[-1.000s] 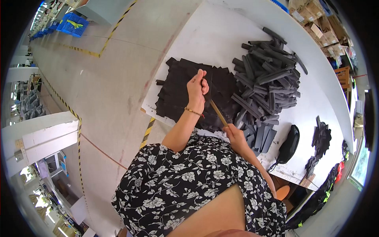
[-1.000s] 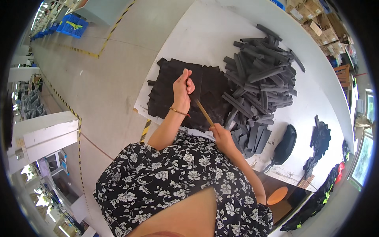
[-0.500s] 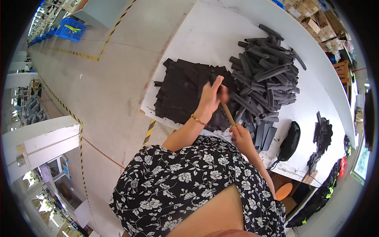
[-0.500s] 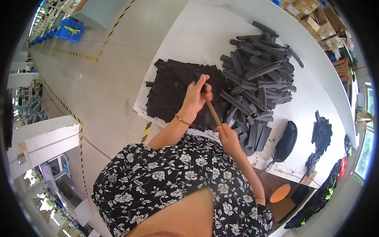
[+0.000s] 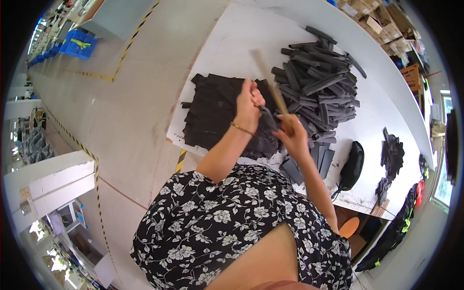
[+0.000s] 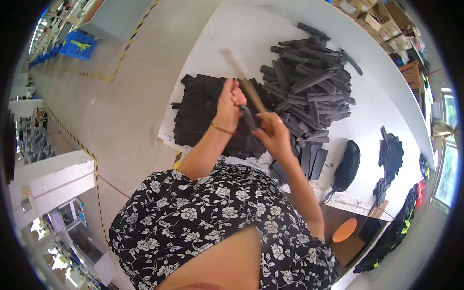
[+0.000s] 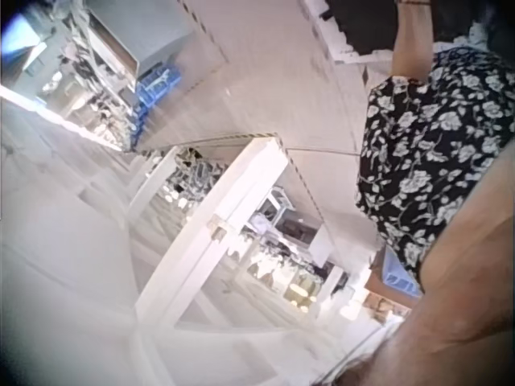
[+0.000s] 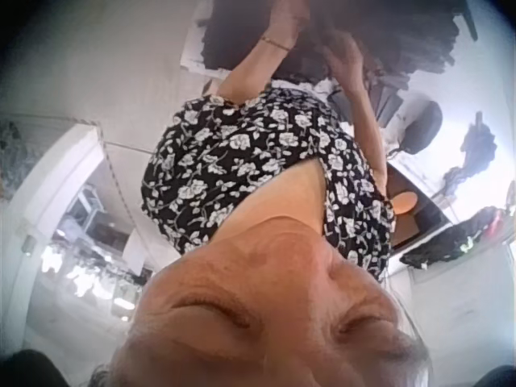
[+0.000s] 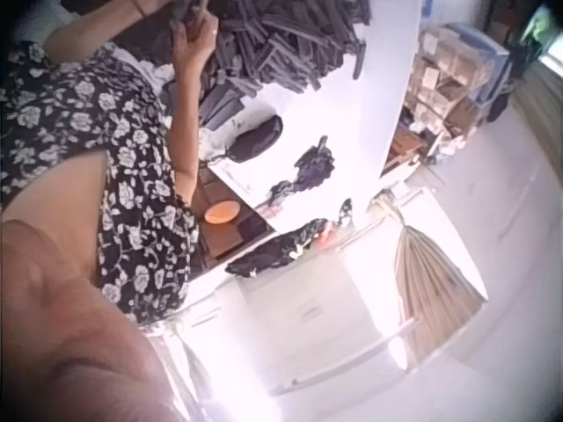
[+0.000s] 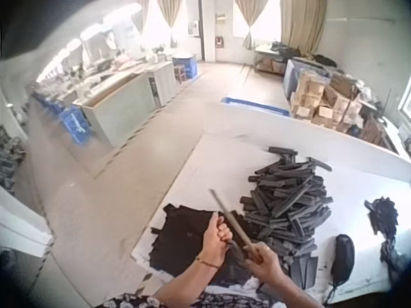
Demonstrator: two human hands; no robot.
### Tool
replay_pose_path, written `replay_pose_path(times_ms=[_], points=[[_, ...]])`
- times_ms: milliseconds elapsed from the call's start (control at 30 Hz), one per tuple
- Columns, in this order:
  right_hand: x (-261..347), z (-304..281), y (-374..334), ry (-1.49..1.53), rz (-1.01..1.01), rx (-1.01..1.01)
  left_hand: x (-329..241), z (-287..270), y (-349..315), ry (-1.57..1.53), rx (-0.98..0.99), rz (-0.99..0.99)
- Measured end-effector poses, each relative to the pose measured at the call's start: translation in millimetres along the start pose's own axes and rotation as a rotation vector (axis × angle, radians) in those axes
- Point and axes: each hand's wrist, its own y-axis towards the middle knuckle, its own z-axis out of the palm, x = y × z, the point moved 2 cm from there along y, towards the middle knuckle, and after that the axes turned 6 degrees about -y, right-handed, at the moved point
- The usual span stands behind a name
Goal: The person inserts a thin wooden stick into a slot on a dark foam piece and then places the assembled unit onto a growing pile on the table. This repetitive assembly process continues throughout the video, with the person handling the foam pieces and sticks one at a time.
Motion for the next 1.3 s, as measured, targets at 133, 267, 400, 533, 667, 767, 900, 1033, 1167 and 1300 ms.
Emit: replay_pose_path(times_ms=[133, 267, 400, 533, 667, 767, 900, 1033, 1167, 1300], points=[[-8, 17, 4, 0.123, 0.000, 0.255, -7, -18, 16, -0.029, -0.041, -0.009], [37, -18, -19, 0.514, 0.281, 0.262, -101, -60, 37, 0.045, -0.113, 0.408], [9, -32, 13, 0.454, 0.359, 0.078, -45, 36, -42, 0.652, 0.538, 0.293], [6, -28, 28, 0.478, 0.353, -0.063, 6, 25, -68, 0.763, 0.622, -0.039], [-12, -28, 23, 0.279, 0.274, -0.020, 19, 19, -60, 0.439, 0.507, -0.063], [-7, -27, 20, 0.144, 0.237, -0.055, 28, 22, -68, 0.364, 0.428, -0.161], [-1, -24, 27, 0.266, 0.199, -0.184, 30, 25, -72, 0.870, 0.475, 0.354], [-11, -23, 39, 0.779, 0.317, -0.161, 38, 17, -84, 0.908, 0.510, 0.054], [-19, -61, 76, 0.871, 0.225, -0.415, 55, -31, -99, 1.149, 0.564, -0.212], [-20, -162, 133, 0.856, -0.153, -0.484, 40, -98, -79, 1.425, 0.677, 0.206]])
